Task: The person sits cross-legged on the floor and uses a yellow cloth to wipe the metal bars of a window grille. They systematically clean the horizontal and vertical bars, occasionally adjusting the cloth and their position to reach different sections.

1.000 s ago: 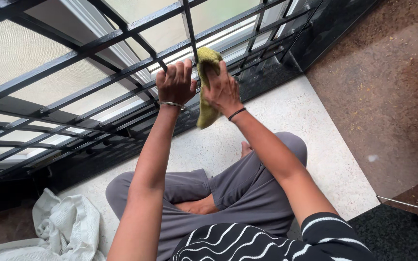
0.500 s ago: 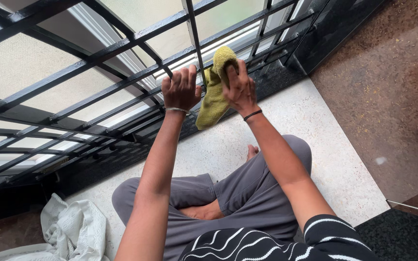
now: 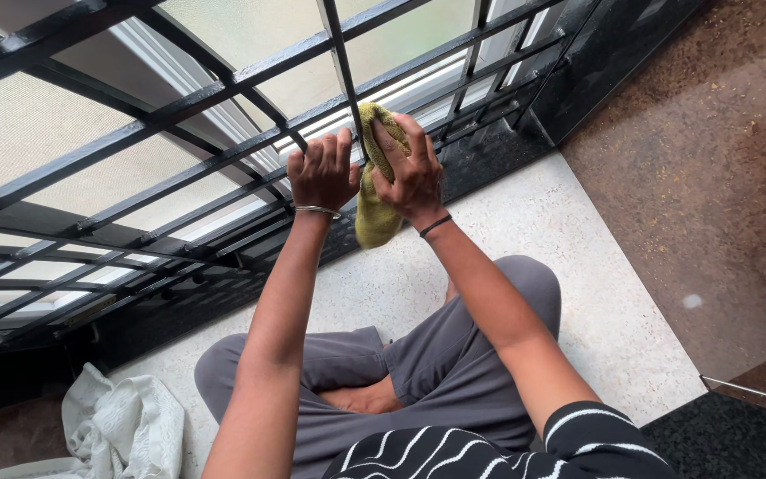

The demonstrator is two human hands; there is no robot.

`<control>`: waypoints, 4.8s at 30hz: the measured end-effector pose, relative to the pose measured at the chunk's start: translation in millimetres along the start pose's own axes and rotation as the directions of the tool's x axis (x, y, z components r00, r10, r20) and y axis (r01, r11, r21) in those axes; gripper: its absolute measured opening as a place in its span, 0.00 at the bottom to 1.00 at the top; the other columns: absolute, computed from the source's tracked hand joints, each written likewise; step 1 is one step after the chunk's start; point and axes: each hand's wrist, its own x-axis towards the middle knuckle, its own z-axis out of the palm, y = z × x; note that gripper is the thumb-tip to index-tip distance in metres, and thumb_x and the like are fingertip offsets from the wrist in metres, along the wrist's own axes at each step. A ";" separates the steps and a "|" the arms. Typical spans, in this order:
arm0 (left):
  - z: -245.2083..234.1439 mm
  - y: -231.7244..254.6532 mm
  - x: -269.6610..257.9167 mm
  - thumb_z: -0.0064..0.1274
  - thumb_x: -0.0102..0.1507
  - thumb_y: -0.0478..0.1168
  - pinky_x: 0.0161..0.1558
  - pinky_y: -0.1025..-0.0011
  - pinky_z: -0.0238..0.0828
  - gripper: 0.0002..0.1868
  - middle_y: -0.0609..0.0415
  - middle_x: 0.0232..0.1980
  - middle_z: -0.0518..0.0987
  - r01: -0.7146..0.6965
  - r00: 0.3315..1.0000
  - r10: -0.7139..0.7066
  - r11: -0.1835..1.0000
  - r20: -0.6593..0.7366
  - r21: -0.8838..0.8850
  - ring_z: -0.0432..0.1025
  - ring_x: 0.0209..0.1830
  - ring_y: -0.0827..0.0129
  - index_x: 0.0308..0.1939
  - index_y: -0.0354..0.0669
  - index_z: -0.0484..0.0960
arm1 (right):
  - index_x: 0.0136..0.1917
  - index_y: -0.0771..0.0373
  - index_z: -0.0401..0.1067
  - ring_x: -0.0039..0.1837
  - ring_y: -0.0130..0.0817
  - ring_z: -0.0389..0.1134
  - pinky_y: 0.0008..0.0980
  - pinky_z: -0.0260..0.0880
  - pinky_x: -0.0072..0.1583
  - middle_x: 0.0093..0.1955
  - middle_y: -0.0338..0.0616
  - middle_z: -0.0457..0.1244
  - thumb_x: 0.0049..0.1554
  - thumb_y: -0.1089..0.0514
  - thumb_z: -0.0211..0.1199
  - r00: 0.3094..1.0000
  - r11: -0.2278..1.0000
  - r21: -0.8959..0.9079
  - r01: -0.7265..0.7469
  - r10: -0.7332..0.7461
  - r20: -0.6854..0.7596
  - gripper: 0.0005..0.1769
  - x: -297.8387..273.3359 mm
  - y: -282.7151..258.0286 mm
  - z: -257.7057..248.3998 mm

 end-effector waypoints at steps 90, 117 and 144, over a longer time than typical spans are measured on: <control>30.9 26.4 11.9 0.46 0.58 0.45 0.51 0.60 0.51 0.12 0.61 0.35 0.73 0.119 0.992 -0.114 0.989 -0.061 0.091 0.64 0.36 0.69 0.45 0.54 0.73 | 0.80 0.53 0.56 0.70 0.45 0.58 0.49 0.63 0.70 0.75 0.53 0.53 0.63 0.64 0.50 0.911 0.912 -0.213 -0.350 0.278 -0.304 0.32 24.3 204.3 4.4; 2.2 34.8 23.2 0.48 0.54 0.50 0.55 0.60 0.51 0.19 0.56 0.42 0.75 0.161 0.987 -0.161 0.985 -0.010 0.058 0.66 0.43 0.67 0.47 0.50 0.74 | 0.83 0.50 0.44 0.67 0.42 0.67 0.37 0.80 0.60 0.75 0.50 0.53 0.66 0.59 0.64 0.979 0.984 0.162 -0.074 0.102 -0.176 0.42 23.3 84.8 17.0; -5.2 34.5 18.4 0.46 0.51 0.36 0.60 0.58 0.51 0.23 0.56 0.42 0.74 0.207 0.978 -0.206 0.978 0.047 -0.027 0.66 0.46 0.65 0.51 0.50 0.74 | 0.77 0.60 0.55 0.74 0.33 0.64 0.46 0.76 0.70 0.75 0.43 0.56 0.71 0.34 0.42 0.828 0.895 0.253 -0.367 0.438 -0.350 0.34 39.9 162.3 -24.7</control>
